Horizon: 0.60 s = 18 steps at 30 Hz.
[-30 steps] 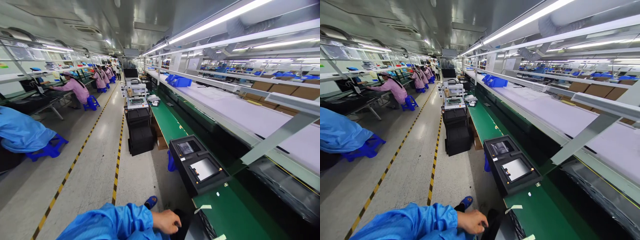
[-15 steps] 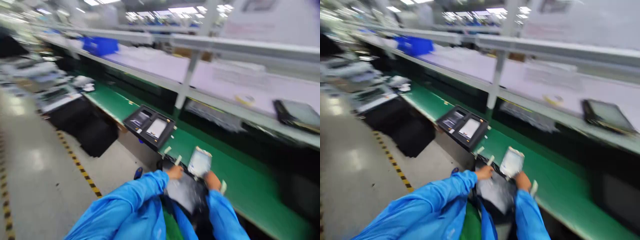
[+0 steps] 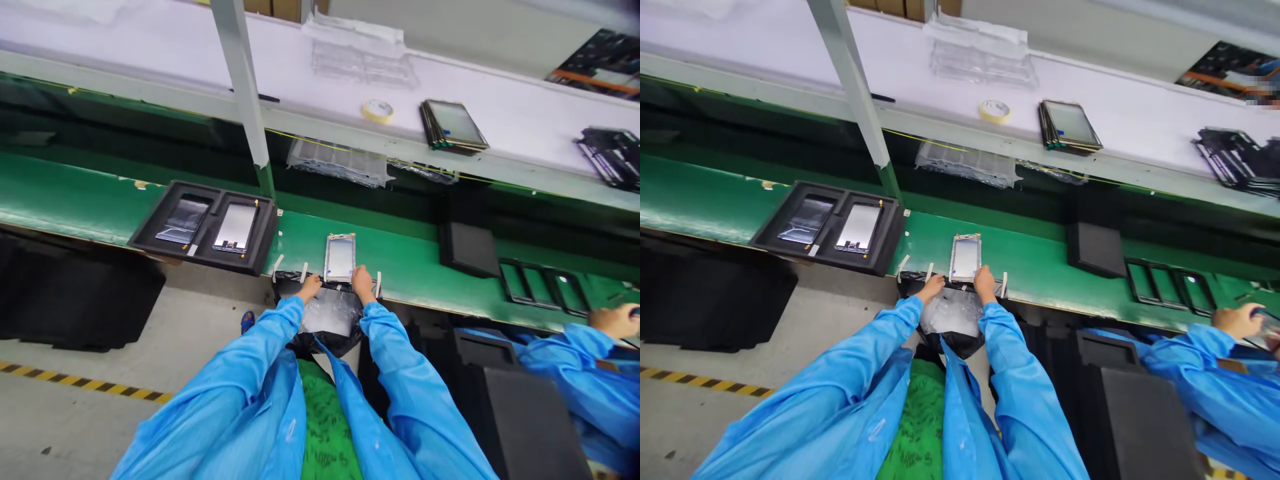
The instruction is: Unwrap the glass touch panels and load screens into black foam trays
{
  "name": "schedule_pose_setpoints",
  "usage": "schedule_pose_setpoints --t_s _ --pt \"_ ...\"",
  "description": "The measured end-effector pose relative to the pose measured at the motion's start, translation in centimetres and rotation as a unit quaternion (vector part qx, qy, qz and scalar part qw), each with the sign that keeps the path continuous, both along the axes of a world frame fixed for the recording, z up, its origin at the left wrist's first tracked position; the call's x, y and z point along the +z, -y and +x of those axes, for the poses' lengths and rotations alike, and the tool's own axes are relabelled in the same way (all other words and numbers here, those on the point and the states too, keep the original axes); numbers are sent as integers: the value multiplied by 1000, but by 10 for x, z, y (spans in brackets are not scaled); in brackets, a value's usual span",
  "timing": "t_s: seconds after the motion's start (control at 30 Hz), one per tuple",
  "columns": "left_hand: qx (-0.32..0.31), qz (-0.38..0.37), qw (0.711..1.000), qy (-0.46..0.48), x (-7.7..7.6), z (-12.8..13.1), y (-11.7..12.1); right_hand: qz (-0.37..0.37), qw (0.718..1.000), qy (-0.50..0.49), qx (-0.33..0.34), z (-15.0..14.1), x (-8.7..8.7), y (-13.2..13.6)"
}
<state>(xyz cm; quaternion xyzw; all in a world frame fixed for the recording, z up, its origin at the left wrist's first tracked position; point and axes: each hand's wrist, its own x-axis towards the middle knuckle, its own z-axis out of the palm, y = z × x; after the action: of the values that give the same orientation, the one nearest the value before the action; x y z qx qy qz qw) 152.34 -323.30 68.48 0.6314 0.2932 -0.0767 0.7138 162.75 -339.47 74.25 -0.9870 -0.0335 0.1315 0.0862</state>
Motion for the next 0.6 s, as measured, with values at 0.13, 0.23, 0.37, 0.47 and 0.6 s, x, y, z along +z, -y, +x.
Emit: schedule_pose_setpoints --t_s 0.13,0.23,0.37,0.47,0.6 --pt "32 -101 994 -8 1 14 0 35 999 -9 -4 2 -2 3" --pt "55 -161 985 3 7 22 2 52 998 -27 15 3 -1 3" --pt "78 -211 974 29 16 25 6 50 997 -29 42 -5 6 3" --pt "73 -235 969 38 21 25 12 44 992 4 117 -9 13 3" --pt "55 -241 968 48 45 22 17 29 949 -14 313 -5 23 -1"
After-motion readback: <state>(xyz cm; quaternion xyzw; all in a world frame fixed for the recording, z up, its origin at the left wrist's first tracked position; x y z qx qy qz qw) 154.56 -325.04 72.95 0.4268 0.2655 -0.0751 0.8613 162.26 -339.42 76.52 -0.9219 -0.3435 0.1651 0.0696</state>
